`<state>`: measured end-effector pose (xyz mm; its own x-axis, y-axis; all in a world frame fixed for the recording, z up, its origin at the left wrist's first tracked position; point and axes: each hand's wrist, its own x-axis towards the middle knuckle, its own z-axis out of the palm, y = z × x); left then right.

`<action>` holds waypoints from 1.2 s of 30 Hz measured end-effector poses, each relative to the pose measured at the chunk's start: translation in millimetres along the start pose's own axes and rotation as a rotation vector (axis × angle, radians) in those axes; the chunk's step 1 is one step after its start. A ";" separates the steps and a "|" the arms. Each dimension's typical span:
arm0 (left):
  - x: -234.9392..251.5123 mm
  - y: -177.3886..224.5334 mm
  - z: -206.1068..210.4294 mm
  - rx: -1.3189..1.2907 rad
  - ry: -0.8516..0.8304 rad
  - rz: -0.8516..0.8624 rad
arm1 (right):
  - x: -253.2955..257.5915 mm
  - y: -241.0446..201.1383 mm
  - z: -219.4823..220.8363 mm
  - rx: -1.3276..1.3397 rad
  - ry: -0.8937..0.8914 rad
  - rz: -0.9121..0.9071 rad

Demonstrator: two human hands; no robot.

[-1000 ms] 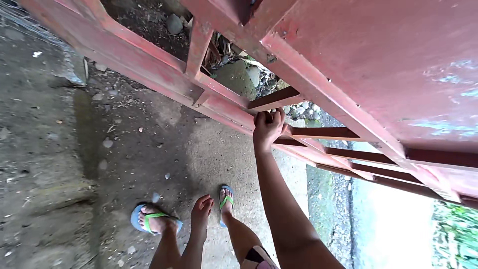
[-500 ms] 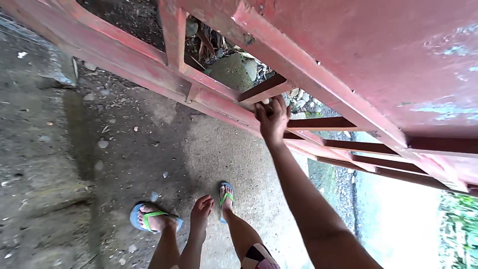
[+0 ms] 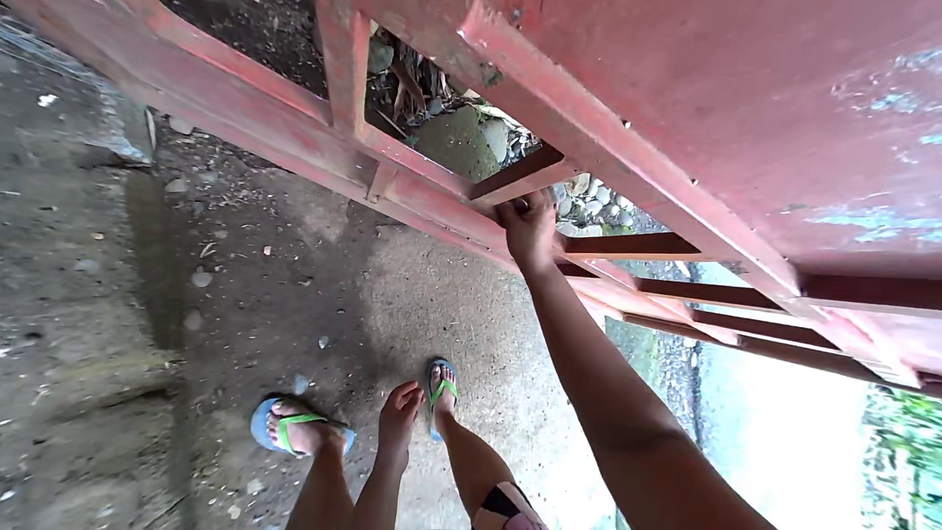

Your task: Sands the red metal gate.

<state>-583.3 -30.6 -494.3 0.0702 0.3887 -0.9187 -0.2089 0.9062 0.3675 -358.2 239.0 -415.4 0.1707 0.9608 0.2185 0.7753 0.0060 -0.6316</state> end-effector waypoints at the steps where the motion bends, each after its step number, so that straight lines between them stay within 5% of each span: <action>1: -1.5 -0.5 0.7 0.008 -0.012 -0.008 | 1.8 0.6 0.5 0.003 -0.025 -0.006; 8: -0.9 1.0 -5.0 -0.009 0.011 0.013 | -15.1 29.1 -30.4 0.094 -0.132 -0.090; 14: -2.6 2.6 -14.0 -0.024 0.008 0.008 | -22.7 40.0 -44.7 -0.184 -0.267 -0.475; 20: -3.6 4.5 -13.9 -0.026 0.019 0.009 | -7.2 -1.7 -2.1 -0.353 -0.078 -0.344; 24: -1.4 5.7 -20.4 -0.004 0.023 0.010 | -15.9 6.5 -20.6 -0.273 -0.179 -0.118; 32: -1.1 9.6 -14.5 0.018 -0.006 0.014 | -3.8 1.4 -4.9 -0.364 -0.101 -0.261; 36: 0.8 13.0 -16.6 0.018 0.008 0.030 | -10.7 19.5 -41.7 -0.192 -0.337 -0.342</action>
<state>-602.1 -21.2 -492.7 0.0561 0.4147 -0.9082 -0.1929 0.8970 0.3976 -319.6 217.3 -399.0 -0.2936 0.9488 0.1169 0.8552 0.3153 -0.4114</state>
